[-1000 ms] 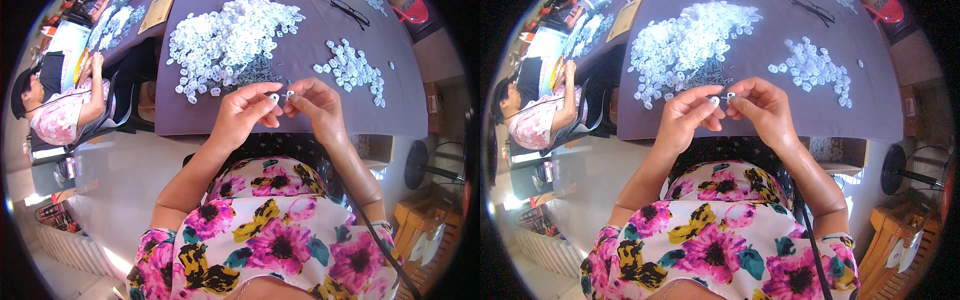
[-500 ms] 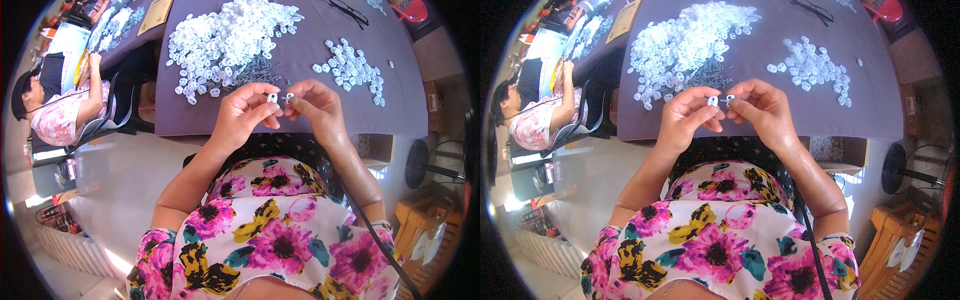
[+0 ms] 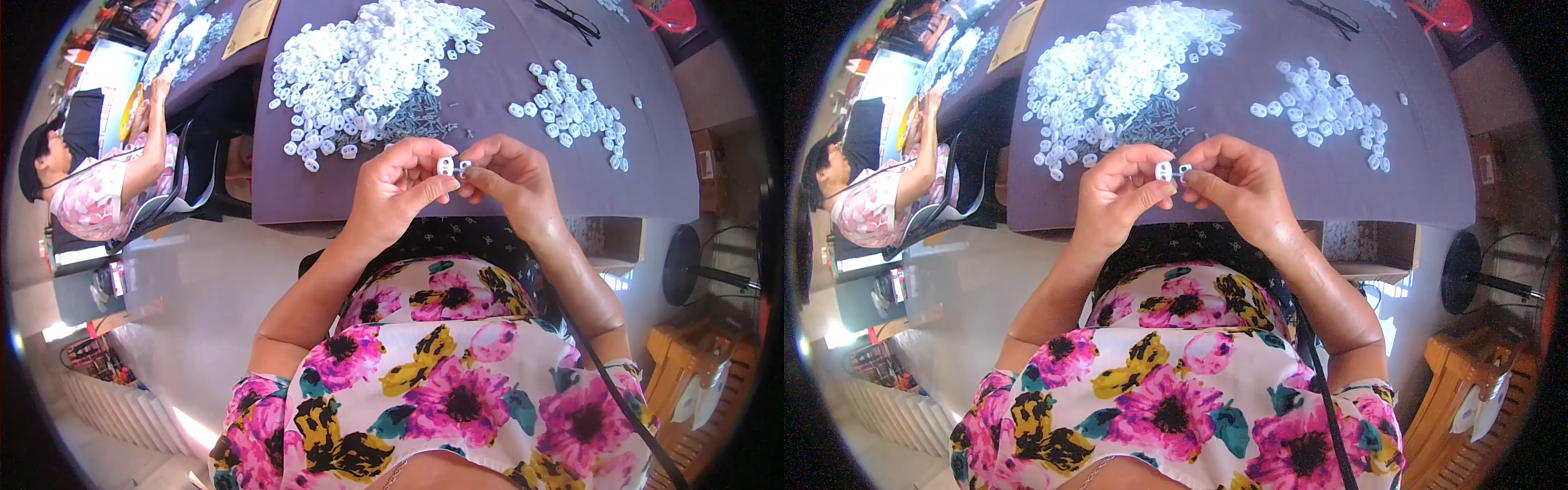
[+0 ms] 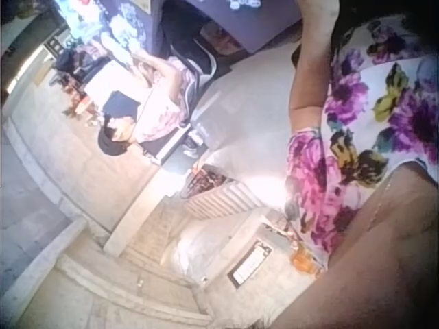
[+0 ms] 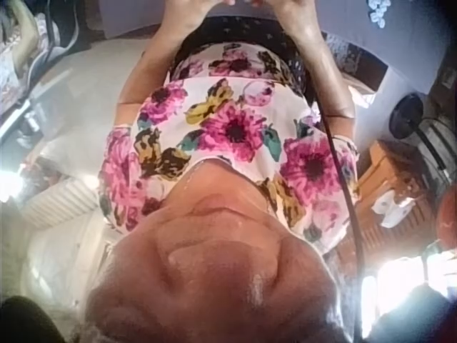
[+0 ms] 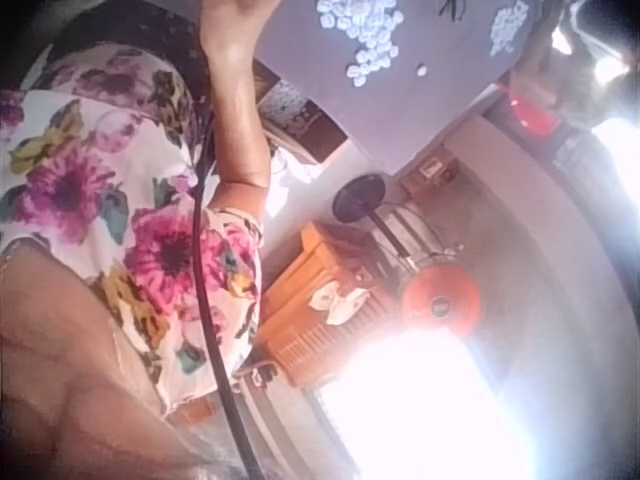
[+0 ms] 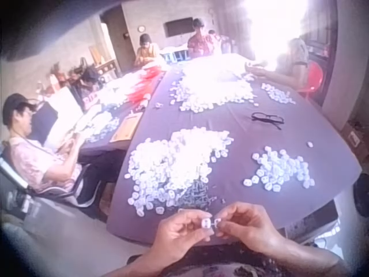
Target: The person assembles plastic cord locks by hand, inserting small pins into plastic stopper pieces and placing the assembled pieces onto the table.
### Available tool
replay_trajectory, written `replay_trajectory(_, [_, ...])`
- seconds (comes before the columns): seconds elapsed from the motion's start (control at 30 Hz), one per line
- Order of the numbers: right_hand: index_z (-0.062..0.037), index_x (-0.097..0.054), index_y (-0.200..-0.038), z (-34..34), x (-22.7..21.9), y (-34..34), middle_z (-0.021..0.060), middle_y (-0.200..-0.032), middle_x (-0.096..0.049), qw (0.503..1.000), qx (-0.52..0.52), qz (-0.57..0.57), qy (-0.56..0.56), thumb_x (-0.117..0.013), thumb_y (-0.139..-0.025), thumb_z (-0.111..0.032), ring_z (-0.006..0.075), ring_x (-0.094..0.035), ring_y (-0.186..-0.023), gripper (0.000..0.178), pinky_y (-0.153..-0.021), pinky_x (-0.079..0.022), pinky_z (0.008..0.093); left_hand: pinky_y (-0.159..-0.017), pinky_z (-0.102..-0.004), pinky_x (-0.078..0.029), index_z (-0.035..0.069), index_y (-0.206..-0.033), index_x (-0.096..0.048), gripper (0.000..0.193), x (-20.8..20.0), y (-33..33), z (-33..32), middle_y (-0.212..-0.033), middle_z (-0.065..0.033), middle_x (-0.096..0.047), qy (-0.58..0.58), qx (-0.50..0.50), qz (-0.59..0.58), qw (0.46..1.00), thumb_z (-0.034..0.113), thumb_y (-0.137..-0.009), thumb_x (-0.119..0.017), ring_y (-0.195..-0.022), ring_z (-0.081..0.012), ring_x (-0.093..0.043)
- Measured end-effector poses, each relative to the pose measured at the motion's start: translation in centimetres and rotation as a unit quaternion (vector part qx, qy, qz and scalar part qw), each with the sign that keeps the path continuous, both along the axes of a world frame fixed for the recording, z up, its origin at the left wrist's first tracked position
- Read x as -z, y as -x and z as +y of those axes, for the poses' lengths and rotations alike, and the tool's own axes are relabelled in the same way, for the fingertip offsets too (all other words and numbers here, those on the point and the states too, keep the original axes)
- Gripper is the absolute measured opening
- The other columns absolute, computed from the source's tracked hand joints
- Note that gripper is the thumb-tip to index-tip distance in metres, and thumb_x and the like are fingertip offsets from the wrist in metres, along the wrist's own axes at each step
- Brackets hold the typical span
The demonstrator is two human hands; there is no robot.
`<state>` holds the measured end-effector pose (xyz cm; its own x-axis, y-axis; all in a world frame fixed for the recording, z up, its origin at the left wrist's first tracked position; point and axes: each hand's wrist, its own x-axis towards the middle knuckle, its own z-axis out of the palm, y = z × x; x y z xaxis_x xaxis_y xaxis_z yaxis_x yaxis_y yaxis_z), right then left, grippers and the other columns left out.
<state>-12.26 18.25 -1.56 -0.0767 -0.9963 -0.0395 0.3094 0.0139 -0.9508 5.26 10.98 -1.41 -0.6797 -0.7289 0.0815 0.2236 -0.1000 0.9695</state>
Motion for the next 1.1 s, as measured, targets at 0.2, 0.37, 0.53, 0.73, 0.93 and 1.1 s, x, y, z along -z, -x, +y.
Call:
replay_trajectory(0.2, [0.0017,-0.061,-0.098,0.07,0.25,0.16,0.0063,-0.085,-0.065,1.0,-0.003,0.003,-0.003,-0.061,-0.089,-0.001,0.0097,-0.062,-0.07,0.01,-0.062,-0.05,0.0208,-0.069,-0.0204,-0.05,-0.001,-0.109,-0.059,0.024,0.03,0.03,0.26,-0.089,-0.0036,-0.064,0.008,-0.006,-0.017,1.0,-0.001,-0.085,-0.066,-0.075,-0.0076,-0.059])
replay_trajectory(0.37, [0.0023,-0.06,-0.099,0.08,0.28,0.14,0.0074,-0.084,-0.065,1.0,0.0,-0.018,0.001,-0.061,-0.089,-0.001,0.0109,-0.063,-0.071,0.01,-0.063,-0.052,0.0218,-0.069,-0.0198,-0.048,0.0,-0.108,-0.06,0.025,-0.08,-0.01,0.37,-0.088,-0.0025,-0.063,0.027,-0.018,-0.031,0.999,-0.001,-0.084,-0.067,-0.075,-0.0067,-0.058])
replay_trajectory(0.53, [0.0028,-0.06,-0.098,0.12,0.23,0.14,0.0077,-0.084,-0.065,1.0,0.012,-0.013,0.003,-0.061,-0.089,0.0,0.0114,-0.064,-0.072,0.01,-0.063,-0.053,0.0224,-0.067,-0.0191,-0.047,0.0,-0.107,-0.06,0.025,0.11,0.04,0.42,-0.088,-0.0017,-0.064,0.034,-0.023,-0.029,0.999,0.0,-0.084,-0.068,-0.075,-0.0055,-0.058])
replay_trajectory(0.73, [0.0028,-0.06,-0.099,0.19,0.22,0.14,0.0078,-0.084,-0.065,1.0,0.017,0.0,-0.004,-0.061,-0.089,0.001,0.0113,-0.064,-0.071,0.01,-0.063,-0.053,0.0223,-0.067,-0.0181,-0.046,0.001,-0.106,-0.061,0.025,0.16,0.03,0.47,-0.087,-0.0007,-0.064,0.045,-0.032,-0.045,0.997,0.0,-0.083,-0.069,-0.075,-0.0038,-0.057])
replay_trajectory(0.93, [0.0026,-0.059,-0.098,0.18,0.5,-0.05,0.0074,-0.083,-0.065,1.0,0.023,-0.017,0.005,-0.061,-0.089,0.0,0.0113,-0.064,-0.07,0.01,-0.063,-0.053,0.0221,-0.066,-0.0178,-0.045,0.002,-0.105,-0.06,0.024,0.48,0.1,0.55,-0.086,-0.0006,-0.064,0.044,-0.033,-0.039,0.998,0.0,-0.083,-0.069,-0.075,-0.0038,-0.057])
replay_trajectory(1.1, [0.0023,-0.059,-0.097,0.08,0.45,-0.26,0.0076,-0.081,-0.066,1.0,0.017,-0.023,-0.001,-0.061,-0.089,0.0,0.0113,-0.064,-0.069,0.009,-0.062,-0.053,0.0219,-0.066,-0.0183,-0.046,0.001,-0.105,-0.06,0.024,0.52,0.25,0.68,-0.085,-0.0012,-0.064,0.032,-0.036,-0.016,0.999,0.0,-0.083,-0.069,-0.075,-0.0046,-0.058])
